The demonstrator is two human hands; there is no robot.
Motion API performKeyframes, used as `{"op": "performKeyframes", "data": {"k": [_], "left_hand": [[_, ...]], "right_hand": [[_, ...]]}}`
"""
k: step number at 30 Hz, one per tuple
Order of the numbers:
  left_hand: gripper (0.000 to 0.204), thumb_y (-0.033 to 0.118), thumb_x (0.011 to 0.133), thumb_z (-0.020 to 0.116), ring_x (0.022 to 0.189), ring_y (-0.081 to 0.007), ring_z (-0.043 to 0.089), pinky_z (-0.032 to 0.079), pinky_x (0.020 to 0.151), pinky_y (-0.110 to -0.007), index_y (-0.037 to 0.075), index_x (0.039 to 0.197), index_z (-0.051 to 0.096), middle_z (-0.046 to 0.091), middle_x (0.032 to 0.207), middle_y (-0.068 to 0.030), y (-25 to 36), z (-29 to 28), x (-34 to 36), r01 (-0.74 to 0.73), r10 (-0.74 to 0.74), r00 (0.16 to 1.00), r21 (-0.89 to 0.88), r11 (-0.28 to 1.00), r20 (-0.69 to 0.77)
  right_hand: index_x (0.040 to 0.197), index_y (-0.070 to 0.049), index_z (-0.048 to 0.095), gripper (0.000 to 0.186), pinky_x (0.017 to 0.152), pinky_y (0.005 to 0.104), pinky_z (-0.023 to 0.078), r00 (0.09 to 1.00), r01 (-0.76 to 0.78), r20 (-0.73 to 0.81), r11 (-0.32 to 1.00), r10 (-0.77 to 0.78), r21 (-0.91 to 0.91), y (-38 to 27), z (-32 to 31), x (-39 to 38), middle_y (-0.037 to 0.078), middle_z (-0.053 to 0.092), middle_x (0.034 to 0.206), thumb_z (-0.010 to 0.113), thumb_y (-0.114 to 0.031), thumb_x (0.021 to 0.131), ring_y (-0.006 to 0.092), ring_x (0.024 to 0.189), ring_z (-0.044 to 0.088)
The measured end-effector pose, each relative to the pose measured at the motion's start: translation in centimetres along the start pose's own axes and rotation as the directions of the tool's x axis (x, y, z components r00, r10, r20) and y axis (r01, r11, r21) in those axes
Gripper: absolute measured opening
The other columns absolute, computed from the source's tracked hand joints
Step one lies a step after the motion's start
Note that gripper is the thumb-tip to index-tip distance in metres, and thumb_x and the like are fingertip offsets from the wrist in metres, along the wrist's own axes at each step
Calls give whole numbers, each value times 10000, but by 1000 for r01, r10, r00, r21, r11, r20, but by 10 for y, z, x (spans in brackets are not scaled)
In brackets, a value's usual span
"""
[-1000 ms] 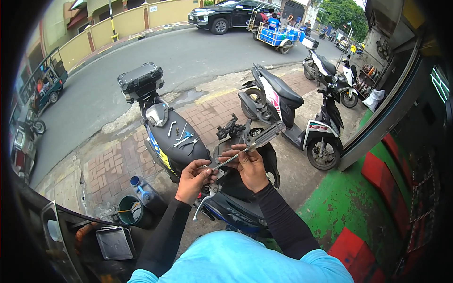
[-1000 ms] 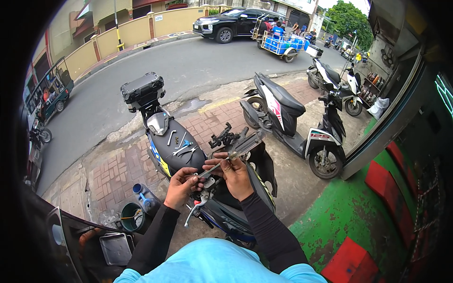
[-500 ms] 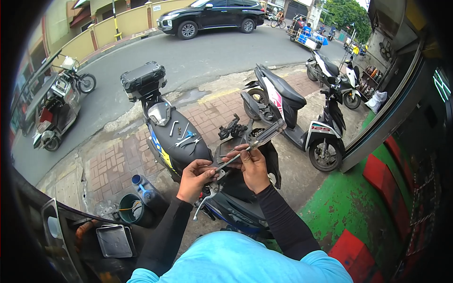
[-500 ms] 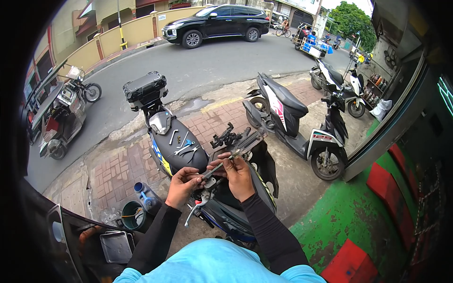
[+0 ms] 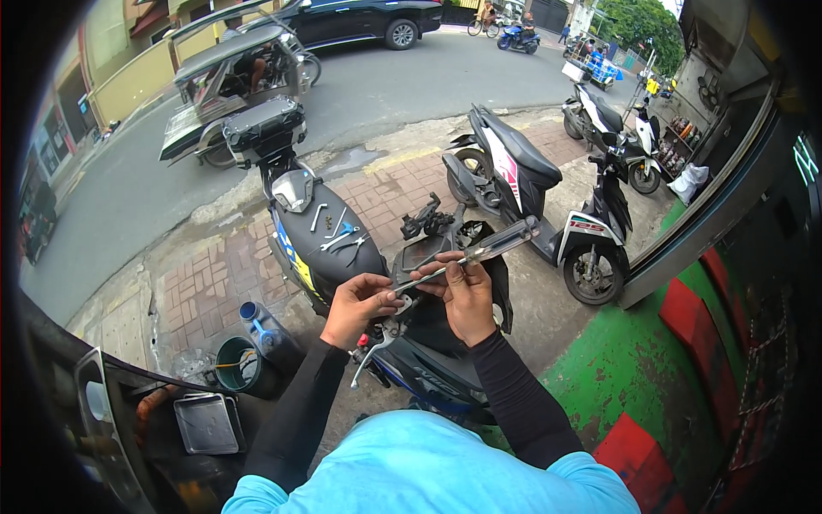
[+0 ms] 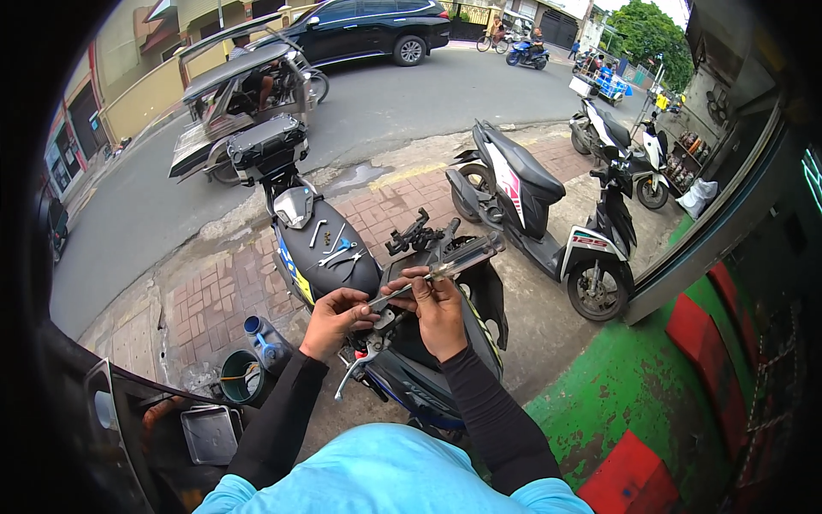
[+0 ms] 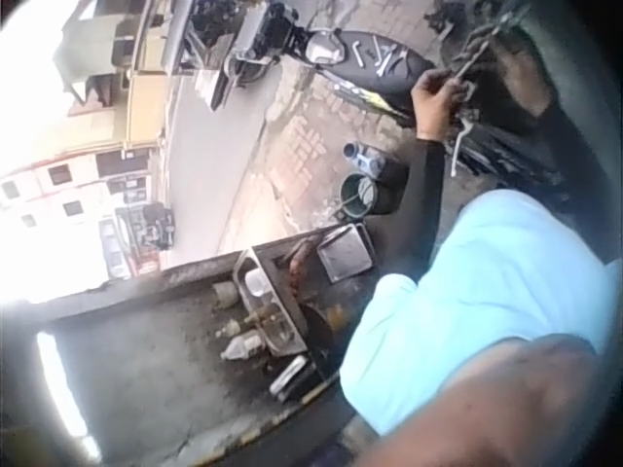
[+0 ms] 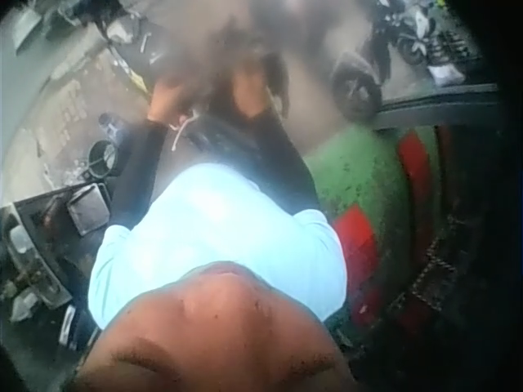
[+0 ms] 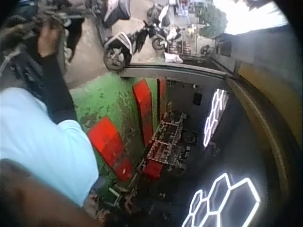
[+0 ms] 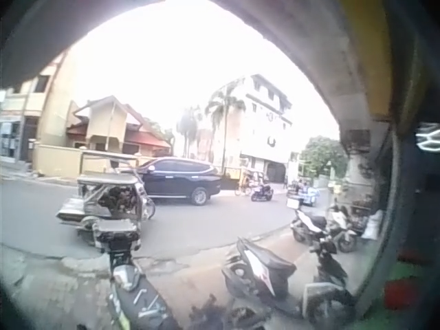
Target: Performing maintenance and repairs on a motorcycle, specifically adjusting the front brake assembly and retrieving tools.
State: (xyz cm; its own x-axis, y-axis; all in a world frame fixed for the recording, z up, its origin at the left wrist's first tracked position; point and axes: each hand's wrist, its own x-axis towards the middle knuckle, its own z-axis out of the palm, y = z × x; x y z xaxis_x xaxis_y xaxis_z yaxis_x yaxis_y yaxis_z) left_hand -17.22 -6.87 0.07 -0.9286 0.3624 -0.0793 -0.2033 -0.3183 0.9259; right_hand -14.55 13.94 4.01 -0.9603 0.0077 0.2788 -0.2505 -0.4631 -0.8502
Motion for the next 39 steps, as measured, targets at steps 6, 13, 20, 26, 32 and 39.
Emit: {"op": "performKeyframes", "data": {"k": [6,13,20,26,32,39], "left_hand": [[162,135,900,756,812,-81,626,514,737,-242,-13,955,717,681,856,-11,6,-9,20,-207,167,978,476,855,124],[153,119,827,792,1045,-212,606,498,907,-352,46,943,724,631,1099,-60,6,-11,40,-454,291,890,735,503,350],[193,191,728,765,1151,-243,542,443,934,-397,114,903,736,622,1185,-37,-30,1,43,-483,402,814,873,69,419],[182,193,726,766,1179,-295,544,447,949,-431,91,861,698,609,1200,-91,-39,1,43,-429,333,862,900,78,382],[217,178,728,757,1140,-309,561,466,940,-455,70,911,712,607,1219,-106,-39,-2,46,-415,284,888,898,148,363],[268,152,750,772,1086,-306,609,490,955,-405,35,984,712,637,1138,-134,-28,-7,50,-454,333,875,834,313,351]], "right_hand": [[1177,-28,615,255,827,325,604,998,-43,42,985,51,-166,-12,3,18,108,709,1019,537,-233,1047,220,989,711],[1167,-28,631,248,784,305,595,993,-78,56,919,108,-387,-3,5,40,85,709,985,548,-229,1047,173,943,709],[1090,-13,688,179,720,256,538,990,-87,33,793,134,-602,25,-5,35,66,730,857,625,-150,994,107,813,695],[1103,-10,686,192,739,263,540,987,-108,37,814,156,-570,36,-15,30,72,733,867,619,-152,992,105,813,694],[1133,-13,677,214,761,290,549,985,-60,90,782,147,-620,42,-20,32,94,737,886,625,-161,987,133,823,699],[1079,-18,713,210,701,295,531,985,-42,91,718,146,-695,35,-13,38,106,739,853,666,-184,959,146,778,694]]}}
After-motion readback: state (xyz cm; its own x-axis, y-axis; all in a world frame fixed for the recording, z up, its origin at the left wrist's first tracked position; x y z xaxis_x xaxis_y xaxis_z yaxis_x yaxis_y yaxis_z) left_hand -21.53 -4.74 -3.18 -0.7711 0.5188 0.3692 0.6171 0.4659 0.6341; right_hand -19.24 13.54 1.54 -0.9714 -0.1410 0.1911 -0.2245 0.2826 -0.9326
